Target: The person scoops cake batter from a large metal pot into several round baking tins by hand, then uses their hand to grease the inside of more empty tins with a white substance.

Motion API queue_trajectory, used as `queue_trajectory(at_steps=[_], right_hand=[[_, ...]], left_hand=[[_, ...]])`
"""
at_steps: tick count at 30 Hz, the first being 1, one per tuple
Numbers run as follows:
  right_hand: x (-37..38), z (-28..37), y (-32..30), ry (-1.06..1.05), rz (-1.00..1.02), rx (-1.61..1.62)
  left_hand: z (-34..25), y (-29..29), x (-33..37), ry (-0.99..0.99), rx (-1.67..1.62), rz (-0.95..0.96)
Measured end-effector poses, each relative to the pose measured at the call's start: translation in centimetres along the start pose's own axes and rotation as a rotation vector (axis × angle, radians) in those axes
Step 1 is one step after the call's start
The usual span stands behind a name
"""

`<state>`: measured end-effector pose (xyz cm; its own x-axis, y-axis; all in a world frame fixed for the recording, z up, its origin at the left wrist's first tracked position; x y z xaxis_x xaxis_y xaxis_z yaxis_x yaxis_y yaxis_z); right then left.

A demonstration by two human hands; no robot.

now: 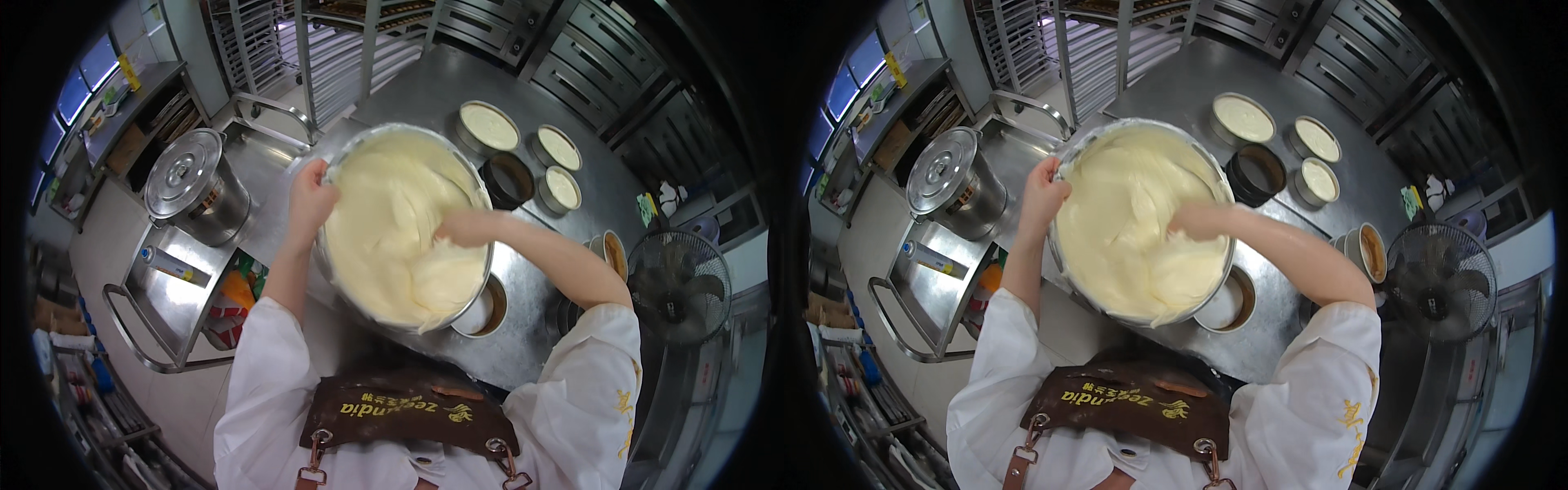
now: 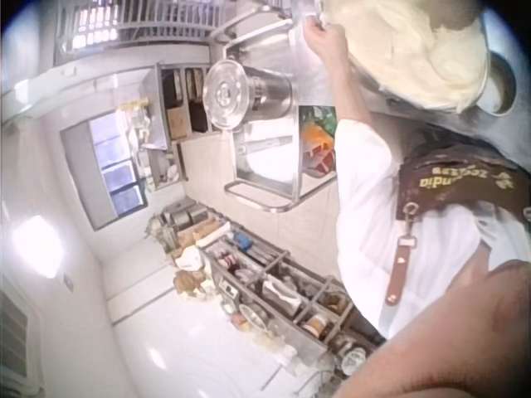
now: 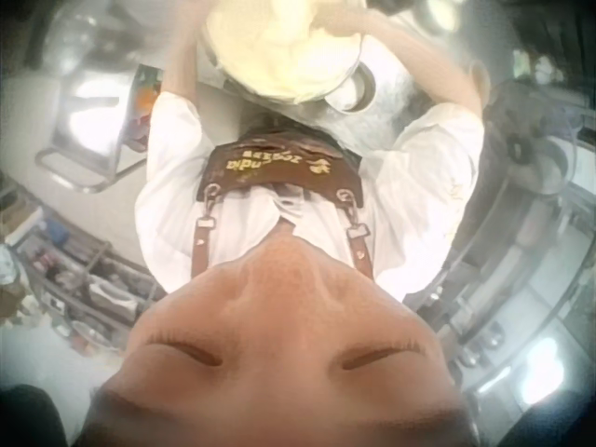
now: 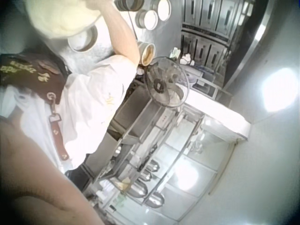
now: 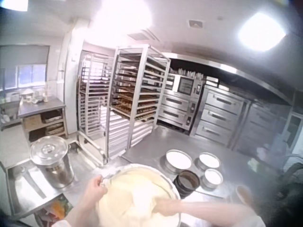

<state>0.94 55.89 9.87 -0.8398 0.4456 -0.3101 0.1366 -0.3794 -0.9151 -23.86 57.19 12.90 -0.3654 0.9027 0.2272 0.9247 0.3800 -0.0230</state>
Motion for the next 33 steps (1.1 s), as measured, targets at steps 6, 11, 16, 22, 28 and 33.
queue_trajectory(at_steps=[6,11,16,22,28,33], right_hand=[[1.6,0.3,-2.9,-0.094,-0.244,-0.107],[1.3,-0.9,3.8,-0.117,-0.077,-0.088],[-3.4,-0.6,4.7,-0.085,0.083,-0.164],[-8.9,-0.5,0.1,0.012,0.053,-0.116],[-5.0,0.8,-3.2,-0.163,-0.456,0.056],[-1.4,1.9,3.7,-0.188,-0.123,0.002]], left_hand=[[-1.2,2.8,0.5,0.045,0.045,0.056],[-2.0,5.1,0.8,0.093,0.179,0.059],[-3.4,7.2,0.5,0.139,0.290,0.066],[-3.4,9.3,0.5,0.197,0.376,0.078],[-3.8,11.1,0.7,0.215,0.403,0.113],[-4.3,11.8,0.8,0.233,0.494,0.147]])
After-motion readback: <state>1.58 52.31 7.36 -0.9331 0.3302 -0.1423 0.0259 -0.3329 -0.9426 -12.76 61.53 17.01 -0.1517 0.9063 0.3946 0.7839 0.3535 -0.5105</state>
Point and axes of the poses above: each hand's wrist, its own x-axis towards the middle knuckle, its own y-axis out of the palm, z = x × y, the point moved 9 cm from there along x, towards the middle knuckle, and after that the axes turned 7 degrees about -z, right-handed, at the moved point
